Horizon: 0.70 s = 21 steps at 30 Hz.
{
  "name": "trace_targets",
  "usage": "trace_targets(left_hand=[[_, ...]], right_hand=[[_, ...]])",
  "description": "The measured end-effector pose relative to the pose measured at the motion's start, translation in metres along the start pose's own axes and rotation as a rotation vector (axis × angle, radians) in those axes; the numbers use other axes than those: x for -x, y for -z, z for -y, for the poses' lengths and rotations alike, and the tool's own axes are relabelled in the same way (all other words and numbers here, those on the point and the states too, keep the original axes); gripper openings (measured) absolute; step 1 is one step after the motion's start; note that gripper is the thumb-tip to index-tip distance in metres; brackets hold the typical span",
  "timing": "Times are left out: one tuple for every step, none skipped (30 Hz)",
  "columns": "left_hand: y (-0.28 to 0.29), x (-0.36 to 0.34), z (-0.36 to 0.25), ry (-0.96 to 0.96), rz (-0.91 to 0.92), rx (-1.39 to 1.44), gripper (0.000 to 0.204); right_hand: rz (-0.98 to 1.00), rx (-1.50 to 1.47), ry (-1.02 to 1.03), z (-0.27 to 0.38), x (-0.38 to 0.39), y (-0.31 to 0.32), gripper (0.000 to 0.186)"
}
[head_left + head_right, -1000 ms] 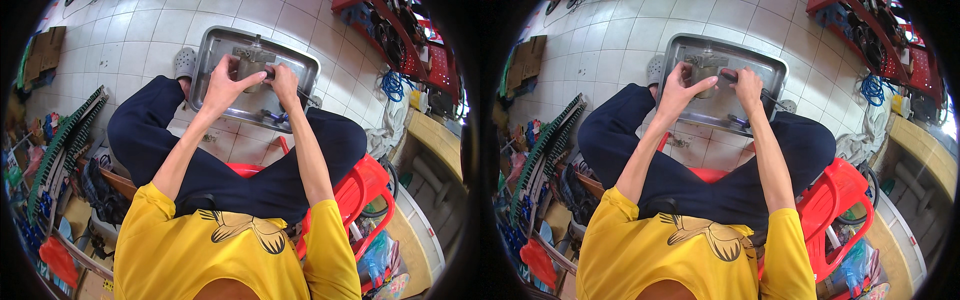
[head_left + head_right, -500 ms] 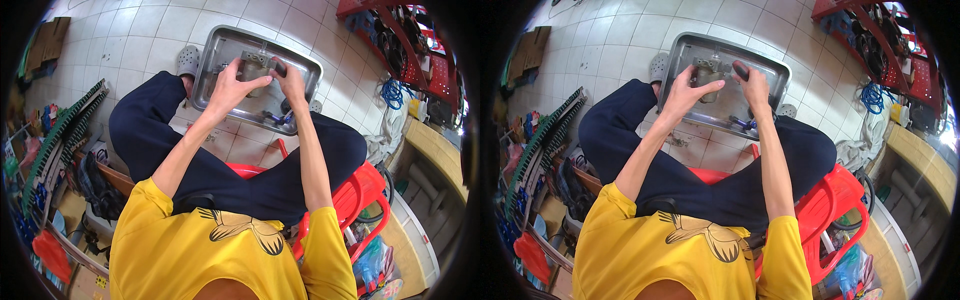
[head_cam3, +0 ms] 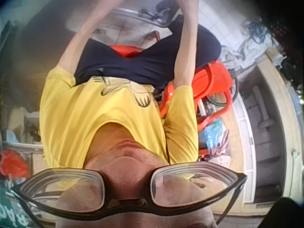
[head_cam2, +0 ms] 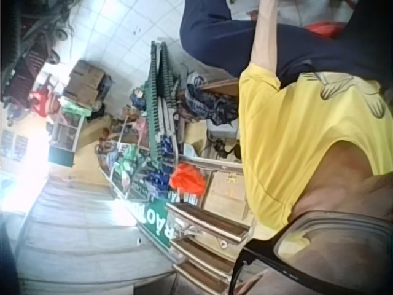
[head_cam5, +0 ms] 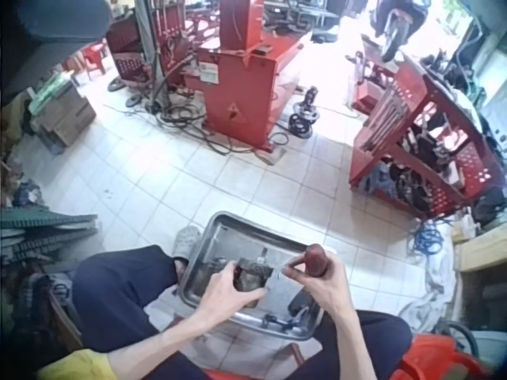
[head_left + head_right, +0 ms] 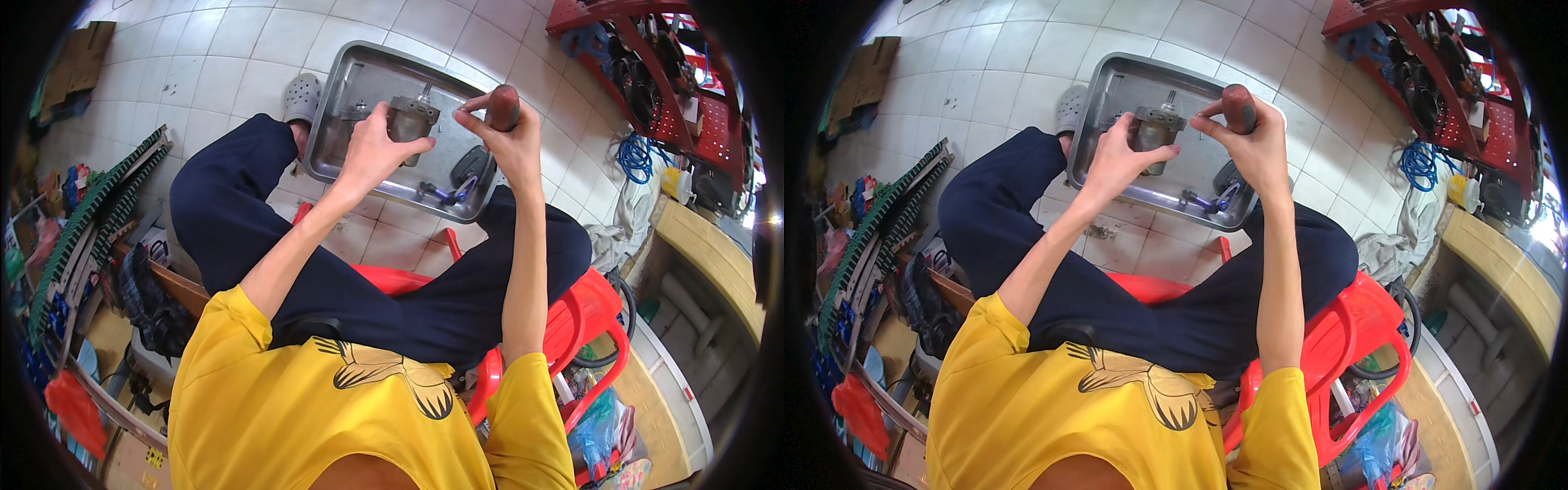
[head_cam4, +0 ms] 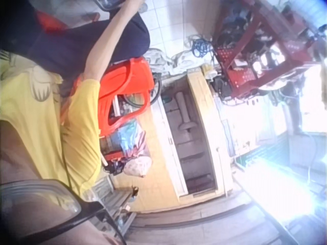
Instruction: The person disassembles a motorcycle starter motor over a metal tray using a screwdriver.
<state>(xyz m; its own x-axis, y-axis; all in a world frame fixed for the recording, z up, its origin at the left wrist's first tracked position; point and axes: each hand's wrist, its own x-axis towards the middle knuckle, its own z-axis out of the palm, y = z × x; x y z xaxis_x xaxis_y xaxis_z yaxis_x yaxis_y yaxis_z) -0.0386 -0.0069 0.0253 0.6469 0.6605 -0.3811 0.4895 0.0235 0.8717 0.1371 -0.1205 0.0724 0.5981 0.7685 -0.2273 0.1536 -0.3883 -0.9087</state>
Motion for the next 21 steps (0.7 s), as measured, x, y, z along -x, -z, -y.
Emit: trace_targets(left_hand=[[0.001, 0.001, -0.003, 0.007, 0.002, 0.009, 0.07], [0.001, 0.002, -0.004, 0.009, -0.002, 0.014, 0.069], [0.002, 0.003, -0.006, 0.011, -0.006, 0.018, 0.068], [0.003, 0.003, -0.007, 0.014, -0.009, 0.022, 0.068], [0.004, 0.003, -0.008, 0.014, 0.003, 0.024, 0.067], [0.005, 0.002, -0.008, 0.015, 0.016, 0.025, 0.067], [0.006, 0.002, -0.008, 0.015, 0.028, 0.026, 0.066], [0.006, 0.002, -0.007, 0.01, 0.023, 0.033, 0.064], [0.006, 0.001, -0.004, 0.004, 0.018, 0.039, 0.062], [0.006, 0.001, -0.003, -0.001, 0.013, 0.045, 0.059], [0.006, 0.001, -0.003, 0.0, 0.012, 0.043, 0.06], [0.006, 0.001, -0.003, 0.0, 0.01, 0.041, 0.06], [0.005, 0.001, -0.003, 0.001, 0.009, 0.039, 0.061], [0.005, 0.002, -0.004, 0.003, 0.008, 0.045, 0.061], [0.005, 0.002, -0.005, 0.005, 0.006, 0.051, 0.061], [0.004, 0.002, -0.005, 0.007, 0.005, 0.058, 0.061], [0.004, 0.002, -0.005, -0.006, 0.001, 0.046, 0.061], [0.004, 0.002, -0.004, -0.02, -0.002, 0.034, 0.061], [0.004, 0.002, -0.003, -0.033, -0.005, 0.022, 0.06], [0.004, 0.002, -0.003, -0.042, -0.009, 0.004, 0.062], [0.003, 0.002, -0.002, -0.051, -0.012, -0.014, 0.063]], right_hand=[[0.015, -0.029, 0.036, 0.003, 0.001, 0.0, 0.02], [0.009, -0.036, 0.101, 0.005, 0.002, -0.001, 0.021], [0.004, -0.044, 0.165, 0.006, 0.002, -0.003, 0.022], [-0.001, -0.052, 0.23, 0.008, 0.003, -0.003, 0.022], [-0.001, -0.032, 0.205, 0.012, 0.004, -0.003, 0.024], [-0.01, -0.048, 0.222, 0.013, 0.004, -0.004, 0.024], [-0.019, -0.064, 0.238, 0.013, 0.004, -0.006, 0.025], [-0.027, -0.081, 0.256, 0.014, 0.003, -0.007, 0.025], [-0.023, -0.066, 0.247, 0.015, 0.003, -0.007, 0.025], [-0.018, -0.052, 0.239, 0.017, 0.004, -0.007, 0.025], [-0.015, -0.038, 0.23, 0.018, 0.004, -0.007, 0.025], [-0.015, -0.01, 0.244, 0.016, 0.004, -0.007, 0.025], [-0.015, 0.018, 0.258, 0.014, 0.003, -0.006, 0.025], [-0.013, 0.045, 0.271, 0.012, 0.003, -0.006, 0.025], [-0.005, 0.062, 0.257, 0.013, 0.004, -0.006, 0.025], [0.004, 0.079, 0.243, 0.013, 0.005, -0.006, 0.025], [0.013, 0.097, 0.23, 0.014, 0.005, -0.007, 0.025], [0.027, 0.106, 0.239, 0.013, 0.005, -0.008, 0.025], [0.042, 0.115, 0.249, 0.012, 0.005, -0.01, 0.026], [0.055, 0.127, 0.258, 0.01, 0.005, -0.012, 0.026], [0.059, 0.153, 0.269, 0.008, 0.005, -0.013, 0.026]])
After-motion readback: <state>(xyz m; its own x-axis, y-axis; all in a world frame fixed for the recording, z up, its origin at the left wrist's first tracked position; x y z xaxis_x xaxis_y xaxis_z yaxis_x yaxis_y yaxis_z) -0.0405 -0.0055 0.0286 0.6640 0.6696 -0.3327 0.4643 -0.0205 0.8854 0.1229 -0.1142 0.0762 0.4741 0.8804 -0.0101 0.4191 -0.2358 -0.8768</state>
